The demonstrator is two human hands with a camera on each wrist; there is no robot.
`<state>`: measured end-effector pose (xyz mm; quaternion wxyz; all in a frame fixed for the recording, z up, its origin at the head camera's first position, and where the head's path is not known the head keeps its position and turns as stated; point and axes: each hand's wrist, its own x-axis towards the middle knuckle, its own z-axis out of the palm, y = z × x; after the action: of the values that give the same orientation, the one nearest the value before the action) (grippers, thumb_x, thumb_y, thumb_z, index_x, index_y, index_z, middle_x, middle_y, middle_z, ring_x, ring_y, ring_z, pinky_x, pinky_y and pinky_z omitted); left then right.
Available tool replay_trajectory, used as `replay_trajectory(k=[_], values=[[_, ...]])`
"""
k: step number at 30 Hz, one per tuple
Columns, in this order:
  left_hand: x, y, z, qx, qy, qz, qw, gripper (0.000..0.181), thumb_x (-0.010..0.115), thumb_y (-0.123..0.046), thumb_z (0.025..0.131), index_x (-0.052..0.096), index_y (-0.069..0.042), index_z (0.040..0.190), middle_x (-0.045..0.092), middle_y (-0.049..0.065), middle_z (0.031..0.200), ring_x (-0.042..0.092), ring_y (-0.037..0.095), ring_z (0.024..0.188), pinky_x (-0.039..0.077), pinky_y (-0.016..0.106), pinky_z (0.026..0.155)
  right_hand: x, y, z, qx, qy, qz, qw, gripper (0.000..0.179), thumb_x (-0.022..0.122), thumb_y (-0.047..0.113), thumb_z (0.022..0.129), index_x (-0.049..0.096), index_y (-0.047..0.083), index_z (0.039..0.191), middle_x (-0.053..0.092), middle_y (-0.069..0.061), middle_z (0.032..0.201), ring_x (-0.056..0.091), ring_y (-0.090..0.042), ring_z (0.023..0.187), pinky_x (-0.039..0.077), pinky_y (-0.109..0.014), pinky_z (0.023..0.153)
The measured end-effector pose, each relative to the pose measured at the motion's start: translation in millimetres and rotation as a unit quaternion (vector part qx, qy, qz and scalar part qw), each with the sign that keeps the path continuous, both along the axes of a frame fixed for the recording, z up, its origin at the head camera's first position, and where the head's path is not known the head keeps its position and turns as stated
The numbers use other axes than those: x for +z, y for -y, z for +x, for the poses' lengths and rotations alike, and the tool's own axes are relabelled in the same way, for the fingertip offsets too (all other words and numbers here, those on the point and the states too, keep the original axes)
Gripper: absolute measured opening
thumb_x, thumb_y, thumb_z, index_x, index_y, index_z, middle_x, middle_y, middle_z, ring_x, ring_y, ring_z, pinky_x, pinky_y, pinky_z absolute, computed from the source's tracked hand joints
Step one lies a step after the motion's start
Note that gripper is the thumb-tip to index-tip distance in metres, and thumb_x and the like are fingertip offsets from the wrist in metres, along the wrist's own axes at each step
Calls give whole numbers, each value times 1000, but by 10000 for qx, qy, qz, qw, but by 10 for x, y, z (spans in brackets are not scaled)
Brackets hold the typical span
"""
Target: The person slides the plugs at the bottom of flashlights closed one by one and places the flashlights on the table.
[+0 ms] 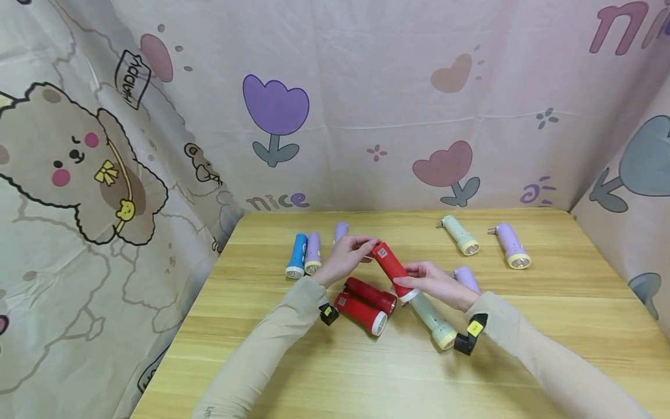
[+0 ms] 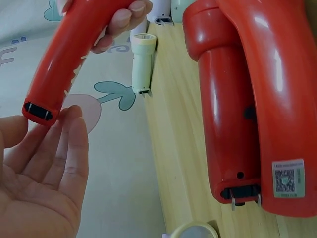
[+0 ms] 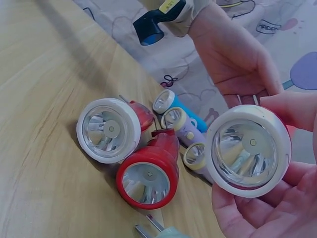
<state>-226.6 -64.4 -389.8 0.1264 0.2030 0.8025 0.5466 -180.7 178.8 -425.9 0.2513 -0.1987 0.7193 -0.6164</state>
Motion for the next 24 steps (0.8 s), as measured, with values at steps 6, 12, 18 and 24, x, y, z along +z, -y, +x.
replay_trajectory(k=[6,12,18,24], values=[[-25,24,0,42,-102,-115,9999,38,49,-28,107,63,-2,133,70,19,123,69,37,111,60,44,96,31,-4,-9,-168,34,185,9997,49,58,26,102,53,-9,135,75,-18,114,73,-15,98,51,-30,93],[-39,46,10,172,-233,-454,9985,39,49,-31,107,62,-7,136,70,14,127,69,32,112,59,41,97,30,-2,-14,-266,174,149,9994,51,58,27,102,52,-11,135,78,-4,104,73,-19,97,52,-32,95],[-31,93,10,218,-615,-884,9939,39,48,-28,108,60,-7,138,69,13,130,69,31,113,58,42,98,37,14,-56,-427,375,121,9983,53,58,28,102,51,-11,136,76,-1,100,72,-17,93,57,-35,93],[-16,155,2,296,-1011,-1357,9851,39,48,-26,108,58,-7,140,69,12,130,68,28,113,59,41,96,86,59,-134,-766,432,27,9961,53,59,25,100,49,-13,137,77,-4,103,73,-12,93,57,-27,91]])
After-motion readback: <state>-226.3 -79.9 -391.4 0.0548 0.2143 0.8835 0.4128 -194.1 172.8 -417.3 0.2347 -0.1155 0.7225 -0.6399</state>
